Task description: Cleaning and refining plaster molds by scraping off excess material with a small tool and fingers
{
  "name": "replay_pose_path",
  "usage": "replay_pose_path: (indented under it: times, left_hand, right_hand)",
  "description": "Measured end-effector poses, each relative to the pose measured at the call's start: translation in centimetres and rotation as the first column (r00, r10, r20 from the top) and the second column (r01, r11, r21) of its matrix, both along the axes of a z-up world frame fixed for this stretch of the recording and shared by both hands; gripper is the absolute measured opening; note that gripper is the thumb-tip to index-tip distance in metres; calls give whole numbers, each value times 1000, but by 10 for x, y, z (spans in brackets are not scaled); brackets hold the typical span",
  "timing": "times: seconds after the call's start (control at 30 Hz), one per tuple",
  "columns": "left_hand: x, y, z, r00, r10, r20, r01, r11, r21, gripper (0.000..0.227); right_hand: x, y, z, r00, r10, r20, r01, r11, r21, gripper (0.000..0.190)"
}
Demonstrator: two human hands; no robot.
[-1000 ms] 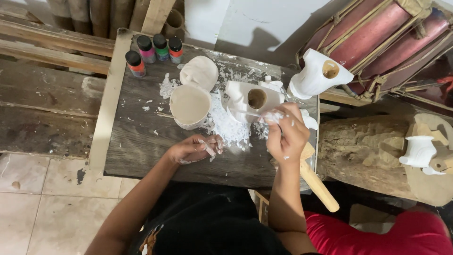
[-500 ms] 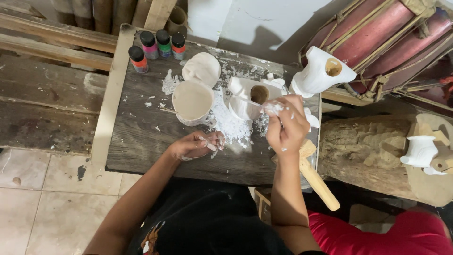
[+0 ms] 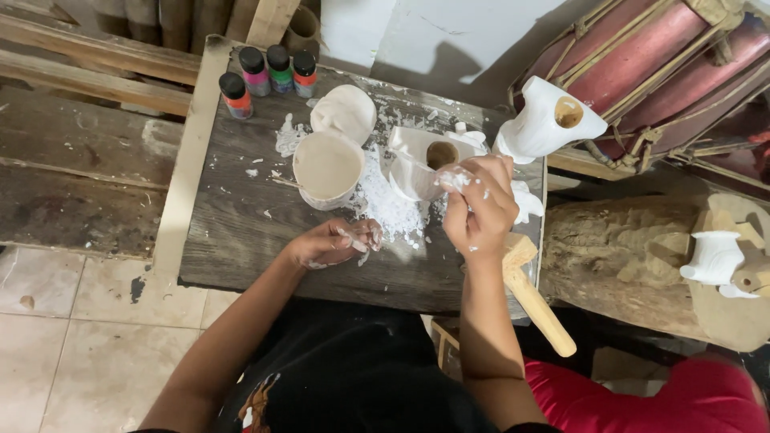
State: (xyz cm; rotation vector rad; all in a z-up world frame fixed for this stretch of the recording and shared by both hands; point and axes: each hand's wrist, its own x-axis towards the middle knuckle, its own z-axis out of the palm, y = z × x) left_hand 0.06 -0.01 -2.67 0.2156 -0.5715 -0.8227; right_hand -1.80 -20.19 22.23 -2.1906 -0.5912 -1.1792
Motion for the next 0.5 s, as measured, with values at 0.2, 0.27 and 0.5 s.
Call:
replay_pose_path:
  times: [0.2,0.27,0.5]
  left_hand:
    - [-4,4,24,1000,14,8,-14,1000,-14,21]
    - [-2,3,28,1000,2,7,-2,1000,-7,20]
    - [-3,6,53,1000,-7,30,5,996,85,23]
  right_hand:
    - [-5,0,2,994,-97,51,94,994,63,17]
    - [-8,-10,-26,996,-86,8,84,990,113,18]
    - [6,63,-5,953,123,-277,-94,989,117,14]
